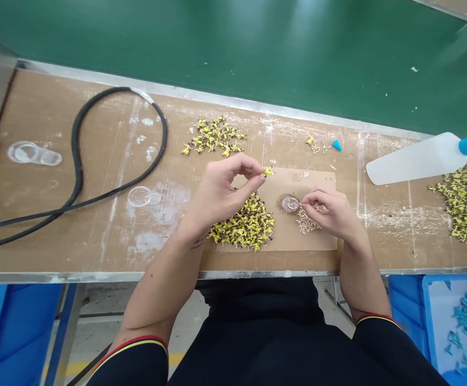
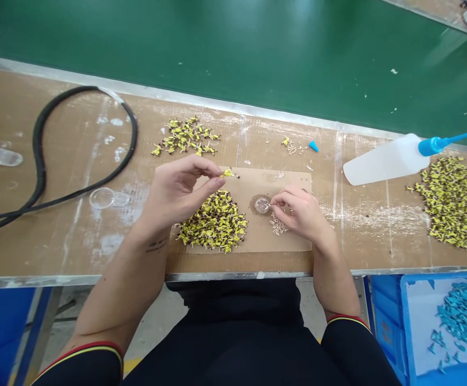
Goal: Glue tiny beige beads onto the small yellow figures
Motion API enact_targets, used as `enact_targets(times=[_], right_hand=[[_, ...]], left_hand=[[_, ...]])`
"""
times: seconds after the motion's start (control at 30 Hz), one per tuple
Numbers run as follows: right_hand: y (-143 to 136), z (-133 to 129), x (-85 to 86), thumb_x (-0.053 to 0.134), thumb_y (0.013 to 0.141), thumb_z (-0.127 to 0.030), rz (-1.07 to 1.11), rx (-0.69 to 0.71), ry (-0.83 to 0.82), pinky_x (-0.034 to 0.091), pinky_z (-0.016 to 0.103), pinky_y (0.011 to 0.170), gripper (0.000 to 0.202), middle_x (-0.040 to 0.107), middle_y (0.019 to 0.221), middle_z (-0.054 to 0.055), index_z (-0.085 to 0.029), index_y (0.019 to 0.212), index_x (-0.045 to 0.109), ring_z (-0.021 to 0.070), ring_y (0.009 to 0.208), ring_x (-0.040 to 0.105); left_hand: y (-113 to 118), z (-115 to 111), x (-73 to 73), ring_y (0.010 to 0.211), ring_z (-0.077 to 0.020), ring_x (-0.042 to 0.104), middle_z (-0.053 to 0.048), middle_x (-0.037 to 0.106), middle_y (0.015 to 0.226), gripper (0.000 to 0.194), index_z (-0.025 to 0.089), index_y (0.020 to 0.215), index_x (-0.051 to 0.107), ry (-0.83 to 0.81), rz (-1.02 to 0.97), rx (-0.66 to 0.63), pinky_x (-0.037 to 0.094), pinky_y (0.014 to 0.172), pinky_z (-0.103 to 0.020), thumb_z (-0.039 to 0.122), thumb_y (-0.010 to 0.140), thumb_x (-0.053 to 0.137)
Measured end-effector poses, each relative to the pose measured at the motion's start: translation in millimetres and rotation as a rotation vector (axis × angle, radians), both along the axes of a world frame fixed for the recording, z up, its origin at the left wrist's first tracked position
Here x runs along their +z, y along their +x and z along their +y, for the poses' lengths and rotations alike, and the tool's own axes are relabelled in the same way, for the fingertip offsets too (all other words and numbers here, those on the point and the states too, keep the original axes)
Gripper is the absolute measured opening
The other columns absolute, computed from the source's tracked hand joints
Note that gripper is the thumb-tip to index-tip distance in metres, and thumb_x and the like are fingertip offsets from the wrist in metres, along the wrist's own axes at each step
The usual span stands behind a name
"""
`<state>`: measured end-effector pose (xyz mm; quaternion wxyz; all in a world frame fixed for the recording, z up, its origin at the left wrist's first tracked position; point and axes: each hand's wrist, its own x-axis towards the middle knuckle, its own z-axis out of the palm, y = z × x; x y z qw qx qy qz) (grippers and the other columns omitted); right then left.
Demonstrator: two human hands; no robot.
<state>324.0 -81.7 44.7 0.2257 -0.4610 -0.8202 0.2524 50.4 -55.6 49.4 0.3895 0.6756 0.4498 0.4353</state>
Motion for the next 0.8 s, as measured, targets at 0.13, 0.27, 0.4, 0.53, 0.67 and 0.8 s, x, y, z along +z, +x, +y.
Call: enact_targets(times=[0.13, 0.27, 0.4, 0.53, 0.67, 0.8], right_hand=[[-0.6, -0.6, -0.5, 0.060, 0.094, -0.022, -0.036, -0.015, -0.028, 0.051, 0.032, 0.069, 0.012, 0.073, 0.084, 0.004, -0.022, 0.084, 0.067, 0.0174, 0.075, 0.066], [-1.9, -0.8, -1.2, 0.060, 0.094, -0.021, -0.046, -0.024, -0.032, 0.050, 0.032, 0.069, 0.013, 0.073, 0.084, 0.004, -0.022, 0.083, 0.067, 0.0174, 0.074, 0.064], [-2.9, -0.5, -1.6, 0.059, 0.094, -0.022, -0.064, -0.026, -0.038, 0.050, 0.032, 0.069, 0.013, 0.073, 0.084, 0.004, -0.022, 0.084, 0.067, 0.0177, 0.075, 0.065], [-2.6, -0.3, -1.3, 0.060, 0.093, -0.020, -0.062, -0.026, -0.039, 0.049, 0.032, 0.069, 0.012, 0.072, 0.084, 0.004, -0.021, 0.083, 0.067, 0.0177, 0.075, 0.065], [-2.6, -0.1, -1.9, 0.060, 0.093, -0.020, -0.059, -0.021, -0.042, 0.049, 0.032, 0.069, 0.011, 0.072, 0.084, 0.004, -0.021, 0.084, 0.067, 0.0180, 0.075, 0.065], [-2.6, 0.1, -2.1, 0.060, 0.093, -0.020, -0.058, -0.023, -0.035, 0.048, 0.032, 0.068, 0.012, 0.070, 0.081, 0.004, -0.021, 0.083, 0.066, 0.0175, 0.073, 0.063]], left_hand=[[0.9, 0.3, 7.1, 0.081, -0.0158, 0.068, -0.004, 0.074, 0.084, 0.011, 0.019, 0.088, 0.072, 0.020, 0.066, 0.020, 0.057, 0.078, -0.033, 0.027, 0.091, 0.065], [0.9, 0.9, 11.3, 0.085, -0.0178, 0.068, -0.004, 0.074, 0.088, 0.014, 0.022, 0.085, 0.075, 0.046, 0.091, 0.017, 0.058, 0.080, -0.036, 0.027, 0.092, 0.063], [0.3, 1.0, 9.5, 0.085, -0.0175, 0.068, -0.005, 0.073, 0.090, 0.015, 0.023, 0.089, 0.077, 0.062, 0.093, 0.011, 0.058, 0.078, -0.035, 0.026, 0.093, 0.063], [0.2, 0.9, 7.4, 0.083, -0.0166, 0.068, -0.005, 0.073, 0.090, 0.014, 0.022, 0.090, 0.079, 0.088, 0.089, 0.000, 0.057, 0.076, -0.033, 0.022, 0.092, 0.065], [0.2, 0.9, 6.4, 0.084, -0.0164, 0.069, -0.005, 0.075, 0.092, 0.016, 0.022, 0.092, 0.080, 0.104, 0.076, -0.006, 0.058, 0.077, -0.033, 0.020, 0.092, 0.064], [-0.3, 0.8, 6.2, 0.085, -0.0163, 0.071, -0.005, 0.076, 0.095, 0.016, 0.023, 0.093, 0.080, 0.091, 0.073, -0.017, 0.059, 0.079, -0.033, 0.020, 0.092, 0.064]])
